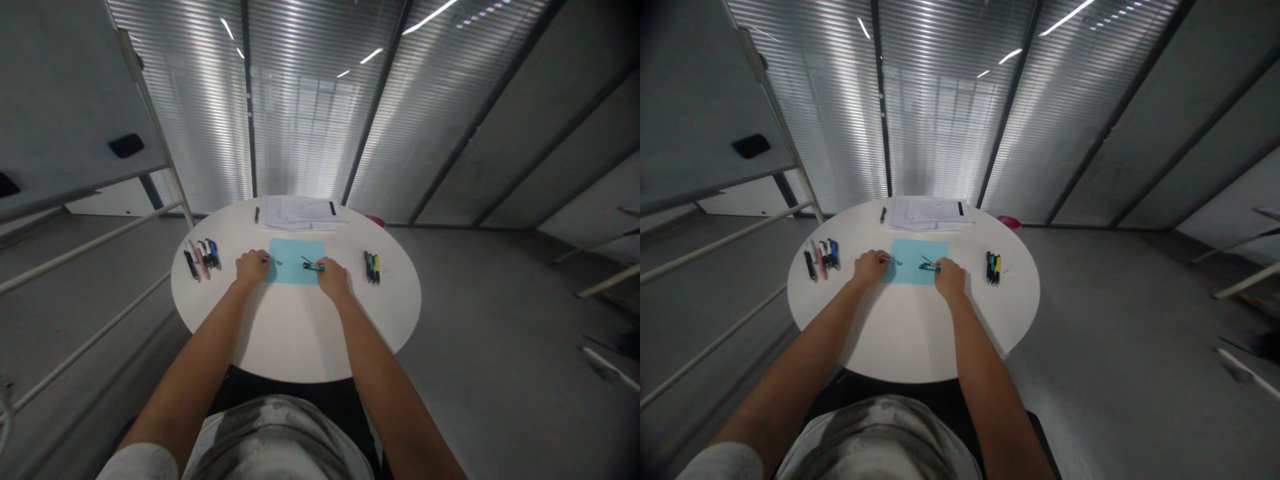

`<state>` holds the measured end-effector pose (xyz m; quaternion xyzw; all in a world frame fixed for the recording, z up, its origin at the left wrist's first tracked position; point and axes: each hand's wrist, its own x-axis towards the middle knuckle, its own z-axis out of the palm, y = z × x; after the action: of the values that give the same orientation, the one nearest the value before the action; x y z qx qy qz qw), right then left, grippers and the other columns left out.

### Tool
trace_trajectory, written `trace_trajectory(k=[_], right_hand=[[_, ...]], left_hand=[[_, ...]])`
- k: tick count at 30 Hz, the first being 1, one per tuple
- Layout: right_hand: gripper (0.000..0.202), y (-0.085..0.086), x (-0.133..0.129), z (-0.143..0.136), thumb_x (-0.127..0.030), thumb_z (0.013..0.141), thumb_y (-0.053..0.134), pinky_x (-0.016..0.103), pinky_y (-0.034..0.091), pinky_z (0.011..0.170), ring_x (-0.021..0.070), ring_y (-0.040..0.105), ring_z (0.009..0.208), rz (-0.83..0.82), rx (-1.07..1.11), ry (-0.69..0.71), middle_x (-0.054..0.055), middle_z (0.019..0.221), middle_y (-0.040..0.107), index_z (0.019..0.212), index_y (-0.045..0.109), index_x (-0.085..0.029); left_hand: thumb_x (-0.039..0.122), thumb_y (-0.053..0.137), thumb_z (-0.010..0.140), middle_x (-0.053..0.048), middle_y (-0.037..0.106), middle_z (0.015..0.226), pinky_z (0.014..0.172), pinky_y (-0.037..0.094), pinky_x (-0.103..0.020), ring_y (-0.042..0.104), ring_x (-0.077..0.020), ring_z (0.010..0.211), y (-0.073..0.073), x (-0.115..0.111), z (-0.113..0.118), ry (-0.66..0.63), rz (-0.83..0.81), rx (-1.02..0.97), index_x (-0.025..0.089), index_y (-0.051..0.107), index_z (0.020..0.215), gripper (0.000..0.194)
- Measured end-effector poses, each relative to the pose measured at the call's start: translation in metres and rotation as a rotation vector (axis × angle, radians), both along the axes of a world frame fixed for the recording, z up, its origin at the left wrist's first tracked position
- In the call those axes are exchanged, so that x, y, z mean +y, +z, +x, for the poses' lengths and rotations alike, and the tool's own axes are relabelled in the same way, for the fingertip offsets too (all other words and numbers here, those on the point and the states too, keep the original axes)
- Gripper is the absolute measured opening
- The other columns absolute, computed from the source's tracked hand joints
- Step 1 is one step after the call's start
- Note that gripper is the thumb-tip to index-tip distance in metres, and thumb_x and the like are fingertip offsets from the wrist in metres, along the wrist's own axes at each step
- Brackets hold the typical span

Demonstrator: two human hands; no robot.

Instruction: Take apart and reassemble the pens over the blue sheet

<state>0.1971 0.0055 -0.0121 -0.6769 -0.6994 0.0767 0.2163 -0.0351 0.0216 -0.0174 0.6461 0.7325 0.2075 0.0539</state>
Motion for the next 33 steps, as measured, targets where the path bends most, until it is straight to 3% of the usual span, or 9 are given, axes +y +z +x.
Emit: trace_trajectory(k=[5, 9, 13, 17, 24, 33], right_hand=[[0.021, -0.004, 0.008, -0.002, -0.03, 0.09, 0.04, 0.026, 0.041, 0.08, 0.0161, 0.058, 0.092, 0.116, 0.348, 0.019, 0.003, 0.098, 0.065, 0.101, 0.055, -0.021], [0.026, -0.003, 0.007, -0.008, -0.045, 0.087, 0.043, 0.024, 0.041, 0.066, 0.015, 0.056, 0.071, 0.148, 0.611, 0.111, -0.001, 0.074, 0.06, 0.085, 0.053, -0.021], [0.031, -0.001, 0.002, -0.018, -0.051, 0.078, 0.055, 0.022, 0.033, 0.047, 0.0085, 0.041, 0.045, -0.028, 1.059, 0.258, -0.005, 0.058, 0.05, 0.073, 0.05, -0.021], [0.034, 0.004, -0.002, -0.023, -0.049, 0.068, 0.067, 0.021, 0.031, 0.043, 0.0057, 0.037, 0.04, -0.238, 1.368, 0.337, -0.007, 0.055, 0.048, 0.075, 0.051, -0.021], [0.036, 0.007, -0.005, -0.022, -0.043, 0.062, 0.074, 0.019, 0.03, 0.042, 0.0041, 0.035, 0.04, -0.382, 1.503, 0.311, -0.009, 0.053, 0.045, 0.076, 0.051, -0.02], [0.026, 0.011, -0.007, -0.019, -0.038, 0.069, 0.07, 0.018, 0.027, 0.04, 0.0038, 0.028, 0.037, -0.471, 1.524, 0.372, -0.011, 0.049, 0.038, 0.075, 0.052, -0.02]], left_hand=[[0.028, 0.044, 0.083, -0.009, 0.065, 0.102, 0.088, 0.037, -0.042, 0.055, -0.0264, 0.101, 0.012, -0.009, 0.007, 0.016, 0.23, -0.06, 0.023, 0.067, 0.101, 0.029], [0.023, 0.043, 0.085, -0.008, 0.066, 0.096, 0.092, 0.033, -0.038, 0.056, -0.0215, 0.096, 0.022, -0.021, 0.022, -0.235, 0.363, -0.059, 0.02, 0.064, 0.103, 0.028], [0.022, 0.041, 0.087, -0.006, 0.066, 0.087, 0.087, 0.035, -0.035, 0.058, -0.0189, 0.086, 0.022, -0.031, 0.043, -0.491, 0.382, -0.004, 0.019, 0.062, 0.107, 0.029], [0.029, 0.038, 0.092, -0.006, 0.066, 0.083, 0.082, 0.036, -0.034, 0.059, -0.0184, 0.081, 0.018, -0.036, 0.057, -0.592, 0.38, 0.034, 0.018, 0.057, 0.114, 0.031], [0.04, 0.04, 0.093, -0.005, 0.065, 0.086, 0.079, 0.038, -0.033, 0.06, -0.0176, 0.082, 0.015, -0.035, 0.058, -0.597, 0.367, -0.019, 0.018, 0.055, 0.111, 0.032], [0.033, 0.037, 0.095, -0.006, 0.067, 0.099, 0.08, 0.042, -0.03, 0.06, -0.0164, 0.086, 0.011, -0.032, 0.058, -0.554, 0.382, -0.126, 0.021, 0.059, 0.104, 0.026]])
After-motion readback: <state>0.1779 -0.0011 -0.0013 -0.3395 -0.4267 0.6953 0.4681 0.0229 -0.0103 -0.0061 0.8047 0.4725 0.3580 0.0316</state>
